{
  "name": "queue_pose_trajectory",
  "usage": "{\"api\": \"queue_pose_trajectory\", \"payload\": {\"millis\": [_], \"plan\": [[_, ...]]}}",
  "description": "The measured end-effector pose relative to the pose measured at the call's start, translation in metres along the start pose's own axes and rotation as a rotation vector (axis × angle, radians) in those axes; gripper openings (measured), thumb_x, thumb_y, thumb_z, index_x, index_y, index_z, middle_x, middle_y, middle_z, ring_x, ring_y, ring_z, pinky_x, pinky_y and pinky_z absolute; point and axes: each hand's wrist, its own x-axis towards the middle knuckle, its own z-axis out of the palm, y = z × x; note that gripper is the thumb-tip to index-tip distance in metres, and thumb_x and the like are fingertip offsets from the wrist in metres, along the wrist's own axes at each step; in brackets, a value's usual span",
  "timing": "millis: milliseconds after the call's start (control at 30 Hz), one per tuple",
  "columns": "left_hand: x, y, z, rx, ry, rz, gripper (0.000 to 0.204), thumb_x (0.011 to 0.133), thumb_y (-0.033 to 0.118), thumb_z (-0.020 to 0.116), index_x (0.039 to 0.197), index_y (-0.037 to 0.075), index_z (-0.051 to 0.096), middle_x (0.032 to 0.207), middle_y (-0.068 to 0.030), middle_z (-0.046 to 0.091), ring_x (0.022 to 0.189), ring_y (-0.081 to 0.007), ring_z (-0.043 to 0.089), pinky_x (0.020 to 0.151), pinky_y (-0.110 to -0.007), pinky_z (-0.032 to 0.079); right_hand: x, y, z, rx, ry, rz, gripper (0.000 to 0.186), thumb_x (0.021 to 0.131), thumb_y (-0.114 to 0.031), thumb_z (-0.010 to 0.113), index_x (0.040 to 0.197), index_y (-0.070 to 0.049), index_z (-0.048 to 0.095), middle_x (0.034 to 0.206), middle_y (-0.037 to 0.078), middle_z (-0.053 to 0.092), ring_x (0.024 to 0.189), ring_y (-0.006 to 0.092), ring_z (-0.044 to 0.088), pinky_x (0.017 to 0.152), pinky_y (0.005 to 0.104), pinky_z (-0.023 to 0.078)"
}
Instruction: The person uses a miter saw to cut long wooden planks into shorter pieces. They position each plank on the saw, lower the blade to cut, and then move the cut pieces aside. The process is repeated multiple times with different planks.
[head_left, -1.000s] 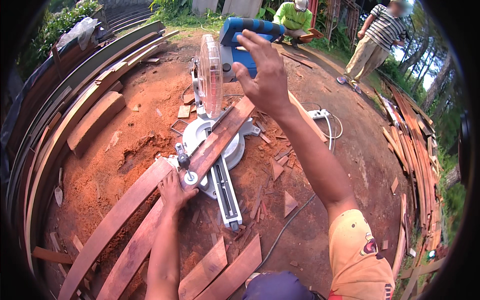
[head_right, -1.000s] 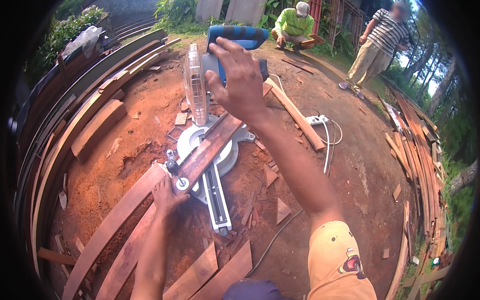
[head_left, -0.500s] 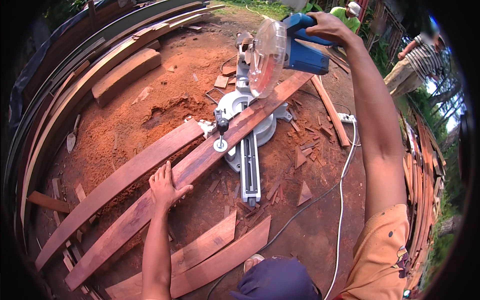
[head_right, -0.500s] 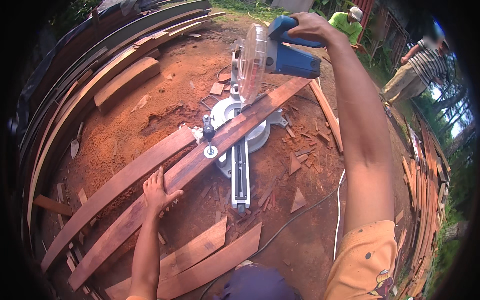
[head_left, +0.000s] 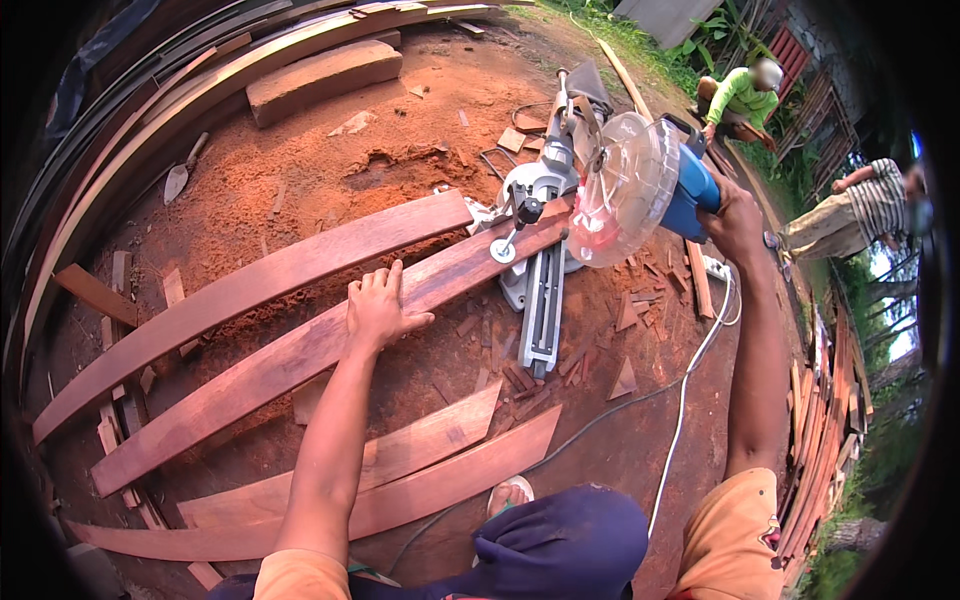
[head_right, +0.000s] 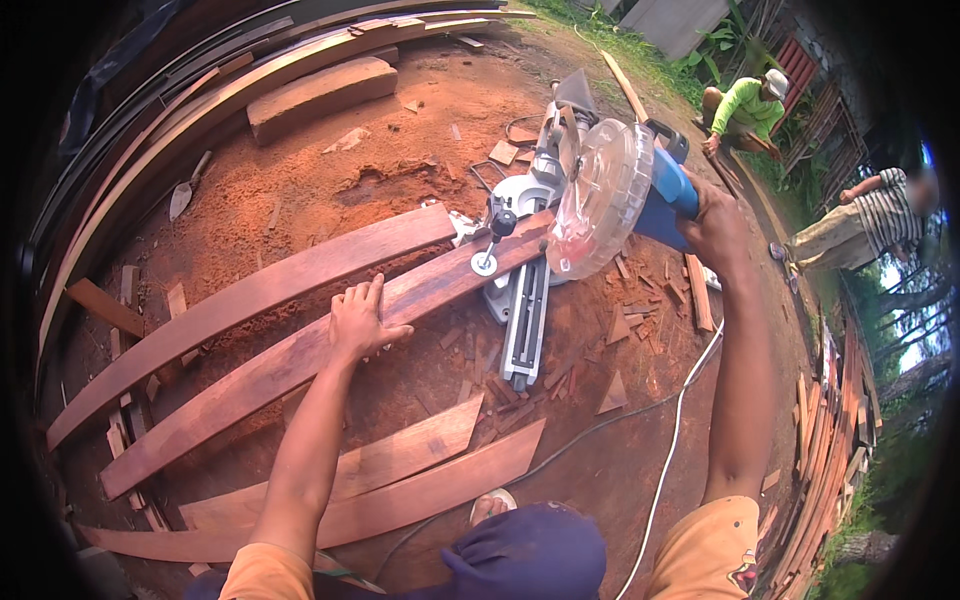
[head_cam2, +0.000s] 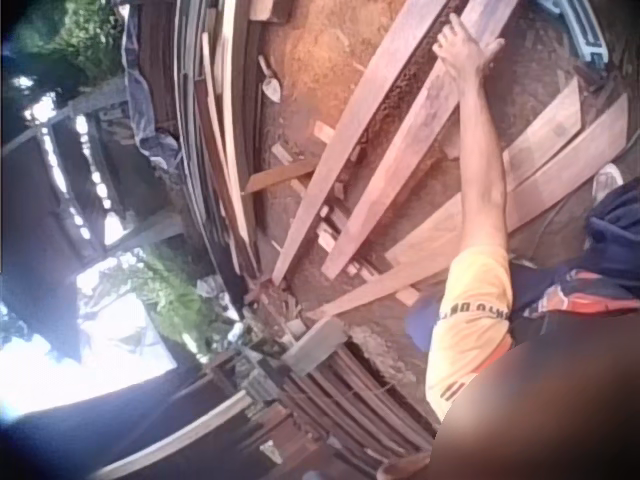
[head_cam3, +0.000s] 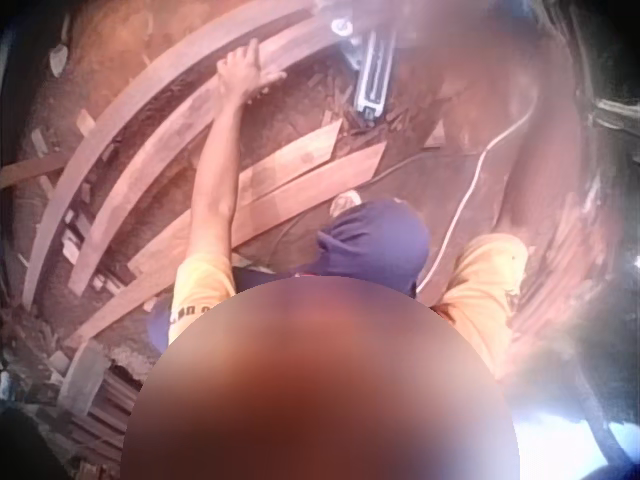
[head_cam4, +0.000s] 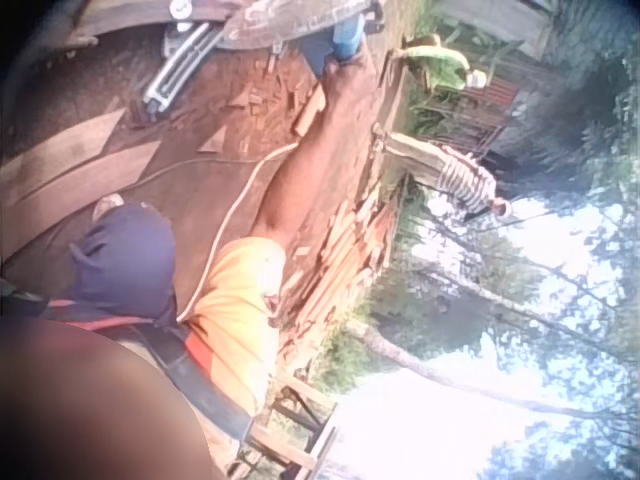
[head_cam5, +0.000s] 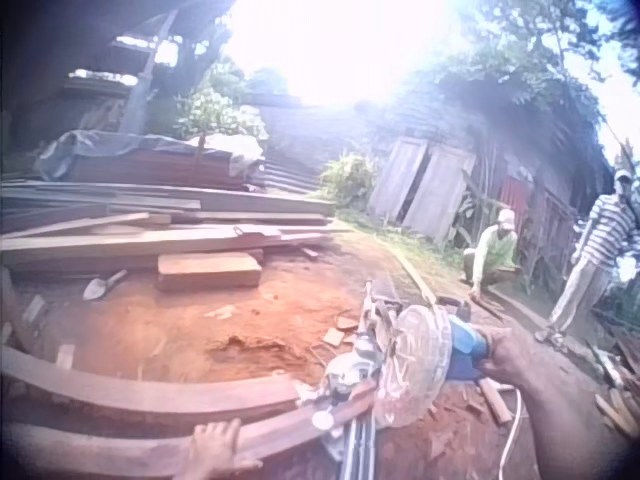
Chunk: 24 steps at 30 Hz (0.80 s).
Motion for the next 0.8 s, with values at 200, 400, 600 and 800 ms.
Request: {"api": "queue_pose_trajectory", "payload": {"millis": [200, 400, 600, 800], "plan": [[-0.001, 0.000, -0.001, 0.001, 0.012, 0.004, 0.120, 0.064, 0.074, 0.080, 0.155, 0.006, 0.044, 0.135, -0.0154, 0.059, 0.128, -0.0300, 0.053, 0.108, -0.046, 0.037, -0.067, -0.021, 0.001, 0.015, 0.065, -0.072, 0.060, 0.077, -0.005, 0.075, 0.136, -0.009, 0.065, 0.119, 0.021, 0.072, 0.108, 0.0391, 0.070, 0.092, 0.0434, 0.054], [-0.001, -0.002, -0.002, 0.008, 0.053, 0.041, 0.117, 0.066, 0.075, 0.079, 0.153, 0.003, 0.046, 0.129, -0.0156, 0.061, 0.121, -0.0301, 0.056, 0.103, -0.046, 0.040, -0.115, -0.031, 0.039, -0.114, 0.092, -0.071, 0.067, 0.077, -0.006, 0.079, 0.142, -0.006, 0.061, 0.136, 0.017, 0.067, 0.119, 0.0371, 0.066, 0.102, 0.0434, 0.051], [-0.001, -0.002, 0.000, 0.011, 0.048, 0.040, 0.117, 0.067, 0.075, 0.078, 0.152, 0.003, 0.046, 0.129, -0.0158, 0.062, 0.119, -0.0295, 0.057, 0.101, -0.044, 0.042, -0.146, -0.038, 0.079, -0.127, 0.147, -0.063, 0.070, 0.079, -0.008, 0.081, 0.145, -0.003, 0.057, 0.138, 0.017, 0.066, 0.117, 0.0345, 0.066, 0.100, 0.0438, 0.049], [0.000, -0.001, 0.003, 0.023, 0.085, 0.053, 0.114, 0.068, 0.075, 0.078, 0.151, 0.003, 0.048, 0.129, -0.0160, 0.061, 0.121, -0.0288, 0.057, 0.101, -0.045, 0.041, -0.150, -0.037, 0.085, -0.127, 0.169, -0.053, 0.071, 0.080, -0.008, 0.081, 0.146, -0.003, 0.056, 0.138, 0.016, 0.066, 0.118, 0.0337, 0.066, 0.100, 0.0431, 0.049]]}}
